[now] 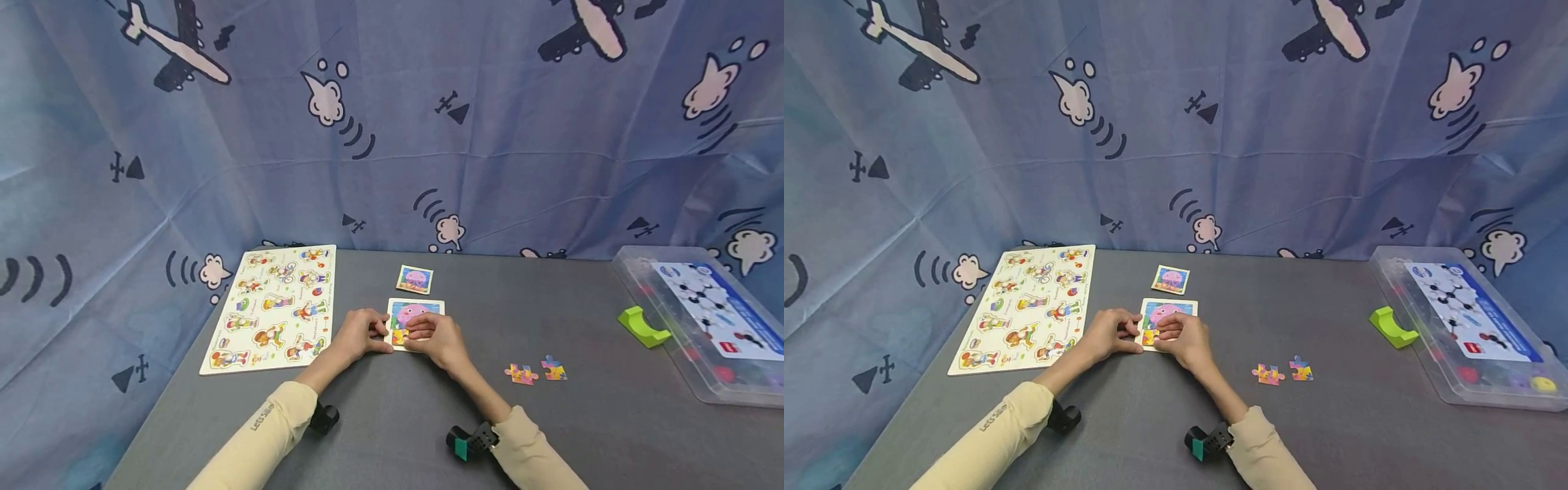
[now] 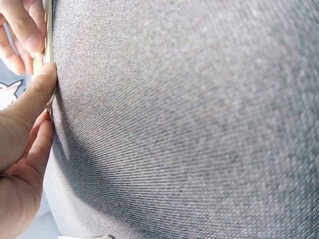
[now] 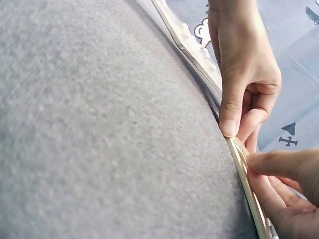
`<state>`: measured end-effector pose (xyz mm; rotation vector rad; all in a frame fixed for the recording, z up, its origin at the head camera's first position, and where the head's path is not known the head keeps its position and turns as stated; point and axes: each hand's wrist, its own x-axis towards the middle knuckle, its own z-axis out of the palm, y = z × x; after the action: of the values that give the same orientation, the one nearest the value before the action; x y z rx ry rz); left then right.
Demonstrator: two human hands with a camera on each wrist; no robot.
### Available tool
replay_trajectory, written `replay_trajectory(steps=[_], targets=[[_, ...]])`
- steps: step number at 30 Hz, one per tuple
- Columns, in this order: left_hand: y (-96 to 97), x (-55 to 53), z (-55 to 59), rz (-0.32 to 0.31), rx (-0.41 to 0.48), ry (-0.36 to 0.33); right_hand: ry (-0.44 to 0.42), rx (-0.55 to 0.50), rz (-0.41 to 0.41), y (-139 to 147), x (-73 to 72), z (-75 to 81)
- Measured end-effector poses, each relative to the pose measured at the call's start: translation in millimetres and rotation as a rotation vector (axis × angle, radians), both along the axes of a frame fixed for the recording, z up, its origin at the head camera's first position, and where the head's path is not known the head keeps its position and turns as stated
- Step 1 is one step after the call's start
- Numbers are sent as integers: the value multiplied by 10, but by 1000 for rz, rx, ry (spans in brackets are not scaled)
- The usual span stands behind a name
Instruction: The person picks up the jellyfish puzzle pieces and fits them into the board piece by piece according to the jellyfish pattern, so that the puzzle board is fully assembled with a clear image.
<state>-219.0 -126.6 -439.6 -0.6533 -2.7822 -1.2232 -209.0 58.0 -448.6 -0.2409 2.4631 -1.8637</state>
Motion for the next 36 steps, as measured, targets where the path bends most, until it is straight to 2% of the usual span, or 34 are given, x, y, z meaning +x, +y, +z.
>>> replay_trajectory(steps=[9, 14, 20, 26, 29, 33, 36], targets=[[-8, 6, 2, -13, 0, 1, 82, 136, -27, -88, -13, 39], [1, 3, 3, -10, -8, -1, 70, 163, -18, -79, -18, 58], [2, -9, -8, -15, -18, 16, 47, 158, -25, -75, -20, 90], [-8, -16, -16, 1, -22, 6, 86, 157, 5, -95, -33, 82], [-8, -15, -19, -6, -18, 13, 76, 151, 14, -82, -43, 79], [-4, -13, -21, -13, -8, 8, 50, 108, 12, -58, -46, 79], [-1, -15, -17, -10, -12, 10, 64, 61, 26, -58, -42, 77]])
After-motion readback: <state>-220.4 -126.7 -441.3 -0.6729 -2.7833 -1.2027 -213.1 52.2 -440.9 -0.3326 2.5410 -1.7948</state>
